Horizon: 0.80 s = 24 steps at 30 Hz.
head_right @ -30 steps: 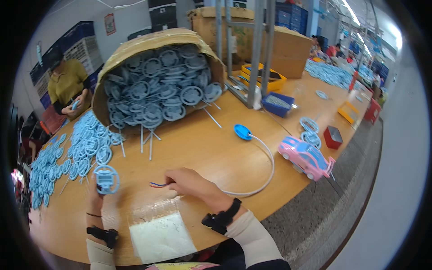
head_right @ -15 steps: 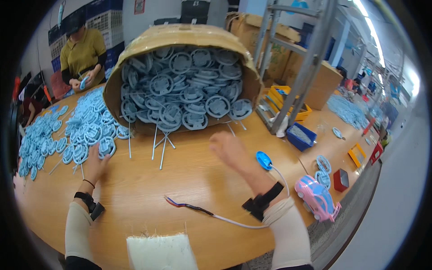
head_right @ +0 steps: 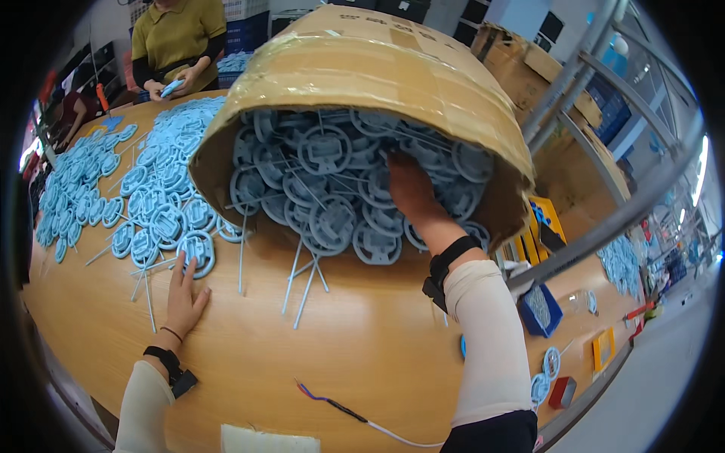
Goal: The person assembles light blue plastic toy components by inserting a white stick into a circular base and attaching a small electronic module with red and blue wires. The person handles the parts one at a time, placing the finished units on the table.
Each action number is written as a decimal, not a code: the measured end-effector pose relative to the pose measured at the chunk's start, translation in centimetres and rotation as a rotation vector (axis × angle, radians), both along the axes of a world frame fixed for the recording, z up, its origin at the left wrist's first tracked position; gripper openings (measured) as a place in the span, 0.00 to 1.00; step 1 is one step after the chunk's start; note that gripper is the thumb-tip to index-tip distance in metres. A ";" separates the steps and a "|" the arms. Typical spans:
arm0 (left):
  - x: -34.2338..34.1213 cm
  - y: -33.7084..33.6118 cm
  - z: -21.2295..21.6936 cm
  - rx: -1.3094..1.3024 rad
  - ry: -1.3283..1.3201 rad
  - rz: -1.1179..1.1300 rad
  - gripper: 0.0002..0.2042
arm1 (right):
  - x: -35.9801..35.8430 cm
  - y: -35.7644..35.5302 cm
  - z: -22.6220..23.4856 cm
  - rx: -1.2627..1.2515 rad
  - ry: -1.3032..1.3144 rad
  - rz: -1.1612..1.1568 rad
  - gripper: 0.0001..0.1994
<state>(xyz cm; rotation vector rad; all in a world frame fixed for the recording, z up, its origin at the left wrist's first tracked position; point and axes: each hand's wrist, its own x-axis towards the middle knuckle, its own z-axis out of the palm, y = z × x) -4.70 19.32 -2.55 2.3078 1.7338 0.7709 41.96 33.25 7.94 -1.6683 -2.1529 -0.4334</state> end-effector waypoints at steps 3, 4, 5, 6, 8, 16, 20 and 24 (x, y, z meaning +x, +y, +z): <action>0.3 0.6 0.3 -0.008 -0.013 0.001 0.31 | -0.6 2.1 0.8 0.018 -0.202 -0.158 0.18; 0.4 0.7 0.3 -0.002 -0.014 -0.008 0.30 | -0.8 2.2 0.5 0.047 -0.269 -0.216 0.17; 0.5 0.9 0.3 0.003 -0.017 -0.021 0.30 | -0.8 2.1 0.4 0.076 -0.338 -0.277 0.17; 0.3 0.8 0.1 0.006 -0.022 -0.012 0.30 | -1.1 2.6 -0.2 0.063 -0.325 -0.265 0.17; 0.3 0.9 0.0 0.011 -0.037 -0.009 0.29 | -0.7 2.8 -0.8 0.036 -0.303 -0.255 0.17; 0.0 0.7 -0.2 -0.032 -0.072 0.007 0.27 | 0.2 -4.6 -0.5 0.135 0.051 -0.030 0.19; 0.4 0.8 -0.2 -0.031 -0.080 0.003 0.28 | 1.2 -7.1 -0.1 0.201 -0.090 -0.019 0.17; 0.3 0.7 -0.2 -0.030 -0.071 0.001 0.28 | -1.2 -8.6 1.7 0.176 -0.087 0.064 0.15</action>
